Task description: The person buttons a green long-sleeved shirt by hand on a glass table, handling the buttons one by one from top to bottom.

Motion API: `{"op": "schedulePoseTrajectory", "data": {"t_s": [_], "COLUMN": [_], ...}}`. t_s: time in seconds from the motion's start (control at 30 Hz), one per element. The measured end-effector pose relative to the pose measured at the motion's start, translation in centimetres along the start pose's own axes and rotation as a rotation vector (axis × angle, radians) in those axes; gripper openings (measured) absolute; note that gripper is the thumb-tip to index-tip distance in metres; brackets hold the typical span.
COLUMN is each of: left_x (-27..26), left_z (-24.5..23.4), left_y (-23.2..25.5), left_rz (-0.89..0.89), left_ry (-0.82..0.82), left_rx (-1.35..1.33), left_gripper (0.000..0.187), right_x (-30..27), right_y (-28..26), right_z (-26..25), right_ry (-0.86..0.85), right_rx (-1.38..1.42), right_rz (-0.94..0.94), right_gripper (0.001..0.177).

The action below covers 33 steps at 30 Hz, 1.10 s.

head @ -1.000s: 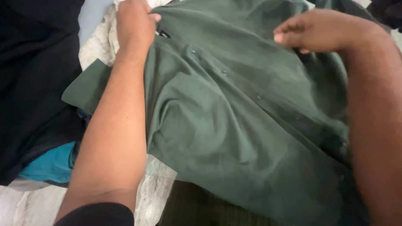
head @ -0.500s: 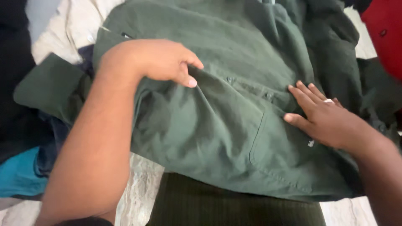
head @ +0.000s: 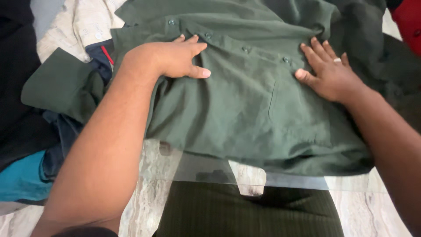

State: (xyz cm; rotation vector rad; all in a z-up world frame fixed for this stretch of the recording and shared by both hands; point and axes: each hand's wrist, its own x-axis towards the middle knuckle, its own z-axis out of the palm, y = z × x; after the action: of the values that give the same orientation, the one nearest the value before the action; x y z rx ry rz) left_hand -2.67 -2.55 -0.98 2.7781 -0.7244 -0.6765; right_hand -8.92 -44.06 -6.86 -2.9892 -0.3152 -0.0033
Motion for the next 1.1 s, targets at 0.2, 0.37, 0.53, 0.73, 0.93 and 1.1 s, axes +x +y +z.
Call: {"op": "schedulePoseTrajectory", "data": {"t_s": [0.2, 0.37, 0.53, 0.73, 0.93, 1.1], "left_x": [3.0, 5.4, 6.1, 3.7, 0.8, -1.4], "left_z": [0.9, 1.4, 1.2, -0.2, -2.2, -3.6], "left_y": [-3.3, -4.6, -4.7, -4.7, -3.6, -2.9], "left_rz": [0.149, 0.241, 0.248, 0.295, 0.181, -0.147], "left_ry": [0.195, 0.322, 0.305, 0.306, 0.310, 0.260], "left_rx": [0.021, -0.026, -0.020, -0.027, 0.029, 0.118], "left_gripper": [0.092, 0.087, 0.086, 0.077, 0.057, 0.051], "right_x": [3.6, 6.4, 8.3, 8.1, 7.1, 5.5], "right_y": [1.2, 3.6, 5.4, 5.1, 5.9, 7.8], "right_z": [-0.3, 0.2, 0.2, -0.5, 0.7, 1.0], "right_ry": [0.027, 0.049, 0.031, 0.061, 0.390, 0.570], "right_rx": [0.035, 0.016, 0.020, 0.058, -0.095, -0.275], "right_rz": [-0.042, -0.087, -0.135, -0.123, -0.235, -0.293], "right_gripper": [0.083, 0.079, 0.076, 0.074, 0.064, 0.045]}}
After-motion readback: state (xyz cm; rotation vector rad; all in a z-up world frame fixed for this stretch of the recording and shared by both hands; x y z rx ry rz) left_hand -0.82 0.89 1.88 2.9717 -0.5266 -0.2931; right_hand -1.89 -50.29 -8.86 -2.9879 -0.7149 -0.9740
